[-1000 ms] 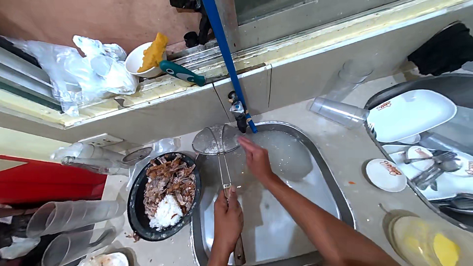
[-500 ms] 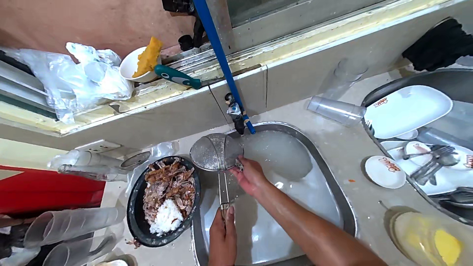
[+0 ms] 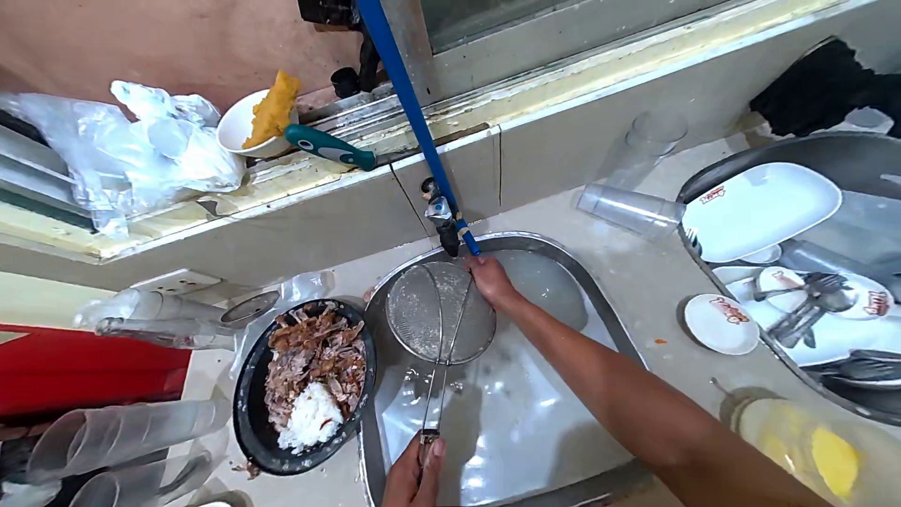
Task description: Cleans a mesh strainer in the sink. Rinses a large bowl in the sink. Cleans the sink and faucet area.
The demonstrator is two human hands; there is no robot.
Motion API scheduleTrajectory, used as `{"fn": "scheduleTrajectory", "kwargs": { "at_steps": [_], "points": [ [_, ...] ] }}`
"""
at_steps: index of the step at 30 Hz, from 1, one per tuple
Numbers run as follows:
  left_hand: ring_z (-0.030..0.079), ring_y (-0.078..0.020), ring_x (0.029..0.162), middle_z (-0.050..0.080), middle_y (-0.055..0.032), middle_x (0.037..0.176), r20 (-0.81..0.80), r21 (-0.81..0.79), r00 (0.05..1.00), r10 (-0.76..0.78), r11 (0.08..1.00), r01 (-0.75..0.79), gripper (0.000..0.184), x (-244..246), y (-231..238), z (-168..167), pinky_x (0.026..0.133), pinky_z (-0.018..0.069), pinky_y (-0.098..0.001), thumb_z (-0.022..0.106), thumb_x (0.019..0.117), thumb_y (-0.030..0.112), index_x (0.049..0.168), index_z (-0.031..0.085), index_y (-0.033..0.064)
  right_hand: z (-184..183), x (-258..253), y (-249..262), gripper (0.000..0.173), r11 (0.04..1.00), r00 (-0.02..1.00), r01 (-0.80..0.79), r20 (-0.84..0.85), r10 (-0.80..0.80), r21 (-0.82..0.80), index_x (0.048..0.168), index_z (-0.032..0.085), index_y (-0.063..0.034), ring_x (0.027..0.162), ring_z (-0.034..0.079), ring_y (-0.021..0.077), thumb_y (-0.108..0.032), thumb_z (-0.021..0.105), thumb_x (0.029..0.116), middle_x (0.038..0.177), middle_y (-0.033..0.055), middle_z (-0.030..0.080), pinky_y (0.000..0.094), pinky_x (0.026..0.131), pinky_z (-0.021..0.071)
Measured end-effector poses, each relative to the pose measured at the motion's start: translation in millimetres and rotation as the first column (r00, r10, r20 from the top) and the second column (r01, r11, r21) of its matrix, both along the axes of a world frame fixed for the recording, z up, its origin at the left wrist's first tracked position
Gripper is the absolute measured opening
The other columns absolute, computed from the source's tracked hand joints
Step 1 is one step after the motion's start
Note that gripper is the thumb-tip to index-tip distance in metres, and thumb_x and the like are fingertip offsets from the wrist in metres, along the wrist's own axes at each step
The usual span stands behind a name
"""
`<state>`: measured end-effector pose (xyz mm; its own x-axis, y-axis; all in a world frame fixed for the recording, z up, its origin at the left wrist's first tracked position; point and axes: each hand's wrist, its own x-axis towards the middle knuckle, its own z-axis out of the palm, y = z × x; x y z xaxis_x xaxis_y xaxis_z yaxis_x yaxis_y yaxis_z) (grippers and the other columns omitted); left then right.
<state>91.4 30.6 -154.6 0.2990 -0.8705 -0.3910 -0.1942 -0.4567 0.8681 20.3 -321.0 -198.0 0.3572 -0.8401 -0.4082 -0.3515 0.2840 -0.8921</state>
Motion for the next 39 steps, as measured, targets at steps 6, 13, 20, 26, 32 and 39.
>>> {"fn": "scheduleTrajectory", "kwargs": {
  "at_steps": [6,13,20,26,32,39],
  "points": [
    [0.049,-0.0126,0.050,0.050,-0.0002,0.060,0.228,0.069,0.974,0.004,0.997,-0.020,0.041,-7.6,-21.1,4.6,0.051,0.0455,-0.0346,0.053,0.1058,0.040,0.092,0.064,0.0034,26.9,-20.2,50.7,0.032,0.972,0.988,-0.054,0.129,0.086,-0.230,0.135,0.064,-0.0089,0.101,0.068,0.0288,-0.019,0.046,0.1104,0.125,0.0148,0.069,0.0508,0.086,0.0550],
    [0.047,-0.0114,0.047,0.049,0.0013,0.057,0.280,0.050,0.959,0.051,0.996,-0.068,0.041,-9.2,-27.5,11.8,0.047,0.0443,-0.0318,0.053,0.1056,0.041,0.090,0.063,0.0048,29.3,-25.5,74.4,0.039,0.761,0.938,-0.232,0.068,0.340,-0.606,0.132,0.071,-0.0155,0.121,0.067,0.0165,-0.004,0.046,0.1049,0.134,0.0041,0.069,0.0419,0.104,0.0557],
    [0.048,-0.0105,0.049,0.050,0.0014,0.059,0.322,0.054,0.946,-0.035,0.998,0.018,0.043,-4.2,-30.1,14.3,0.049,0.0454,-0.0310,0.051,0.1061,0.044,0.094,0.065,0.0043,51.4,-26.1,74.0,0.038,0.818,0.962,-0.215,0.030,0.272,-0.533,0.135,0.070,-0.0151,0.117,0.070,0.0176,-0.008,0.045,0.1071,0.135,0.0042,0.069,0.0436,0.101,0.0569],
    [0.050,-0.0131,0.050,0.051,-0.0005,0.058,0.370,0.054,0.927,-0.063,0.997,0.047,0.043,3.7,-31.4,8.3,0.050,0.0459,-0.0352,0.052,0.1060,0.042,0.093,0.065,0.0028,51.3,-32.2,72.2,0.036,0.867,0.981,-0.179,-0.013,0.195,-0.465,0.134,0.070,-0.0110,0.095,0.073,0.0270,-0.007,0.046,0.1064,0.114,0.0132,0.075,0.0514,0.087,0.0591],
    [0.047,-0.0105,0.048,0.049,0.0017,0.057,0.336,0.048,0.942,0.006,0.999,-0.023,0.042,-1.7,-26.7,9.9,0.048,0.0440,-0.0317,0.051,0.1063,0.042,0.093,0.064,0.0041,28.2,-41.3,63.6,0.040,0.771,0.960,-0.265,-0.080,0.269,-0.579,0.133,0.071,-0.0120,0.118,0.069,0.0272,0.000,0.047,0.1032,0.131,0.0108,0.070,0.0518,0.102,0.0549],
    [0.050,-0.0102,0.048,0.053,0.0003,0.057,0.387,-0.033,0.922,-0.017,0.999,0.033,0.044,7.2,-6.4,-2.2,0.049,0.0459,-0.0326,0.055,0.1045,0.042,0.090,0.066,0.0013,18.3,-22.8,7.5,0.034,0.895,0.860,0.090,0.418,-0.291,0.437,0.128,0.063,-0.0100,0.104,0.064,0.0174,-0.030,0.044,0.1081,0.120,0.0076,0.069,0.0380,0.085,0.0530]
  ]
}}
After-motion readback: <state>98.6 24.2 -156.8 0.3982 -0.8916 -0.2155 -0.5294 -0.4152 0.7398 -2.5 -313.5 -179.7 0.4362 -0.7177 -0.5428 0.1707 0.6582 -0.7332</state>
